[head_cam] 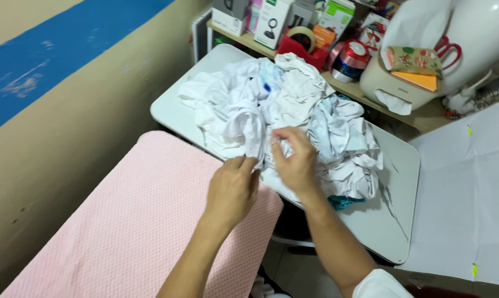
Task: The person folds white tank tops one at a time on a pink mat. They smooth each garment, fold the sides and bottom, then place the folded item on a growing stack to the left.
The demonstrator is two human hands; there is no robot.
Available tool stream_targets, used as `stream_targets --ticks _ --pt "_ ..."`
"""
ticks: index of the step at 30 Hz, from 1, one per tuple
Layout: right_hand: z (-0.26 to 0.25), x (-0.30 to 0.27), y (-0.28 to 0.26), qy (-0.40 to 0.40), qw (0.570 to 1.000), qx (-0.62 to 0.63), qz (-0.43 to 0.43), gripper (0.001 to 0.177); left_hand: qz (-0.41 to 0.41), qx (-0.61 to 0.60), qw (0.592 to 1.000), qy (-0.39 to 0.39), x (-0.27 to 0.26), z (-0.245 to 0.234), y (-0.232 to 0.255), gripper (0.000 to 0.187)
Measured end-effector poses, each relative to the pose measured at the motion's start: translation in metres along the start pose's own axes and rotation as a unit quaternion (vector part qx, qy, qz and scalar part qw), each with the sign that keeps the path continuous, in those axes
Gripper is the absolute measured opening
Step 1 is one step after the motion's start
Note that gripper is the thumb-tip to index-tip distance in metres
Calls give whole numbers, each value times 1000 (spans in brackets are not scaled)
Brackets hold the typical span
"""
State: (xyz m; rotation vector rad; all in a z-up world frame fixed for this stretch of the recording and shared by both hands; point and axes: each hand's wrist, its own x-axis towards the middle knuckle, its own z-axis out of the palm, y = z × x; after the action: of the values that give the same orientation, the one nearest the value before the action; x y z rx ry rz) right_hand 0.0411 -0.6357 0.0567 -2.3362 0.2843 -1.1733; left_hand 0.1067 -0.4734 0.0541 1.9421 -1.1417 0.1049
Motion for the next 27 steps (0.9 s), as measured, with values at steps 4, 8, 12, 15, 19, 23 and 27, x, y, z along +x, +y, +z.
stream_targets --ticks 4,8,12,15,19,23,27 --pt "-47 23 51 34 985 -167 27 21 46 -23 999 -12 52 56 15 30" --pt "-49 35 80 30 985 -168 35 27 103 62 992 32 89 93 15 42" --pt "-32 44 95 7 989 -139 58 27 6 62 998 13 112 101 9 12" --pt "-25 48 93 30 992 -105 69 31 -24 -103 989 103 119 82 9 11" --pt "-21 45 71 81 976 -190 -64 63 -46 -279 956 81 121 48 23 13" --pt "-12 63 59 52 981 -168 -76 38 -15 -392 917 64 118 21 44 13" --pt "-12 75 39 14 997 -18 -70 27 -44 -425 893 143 108 -22 51 16"
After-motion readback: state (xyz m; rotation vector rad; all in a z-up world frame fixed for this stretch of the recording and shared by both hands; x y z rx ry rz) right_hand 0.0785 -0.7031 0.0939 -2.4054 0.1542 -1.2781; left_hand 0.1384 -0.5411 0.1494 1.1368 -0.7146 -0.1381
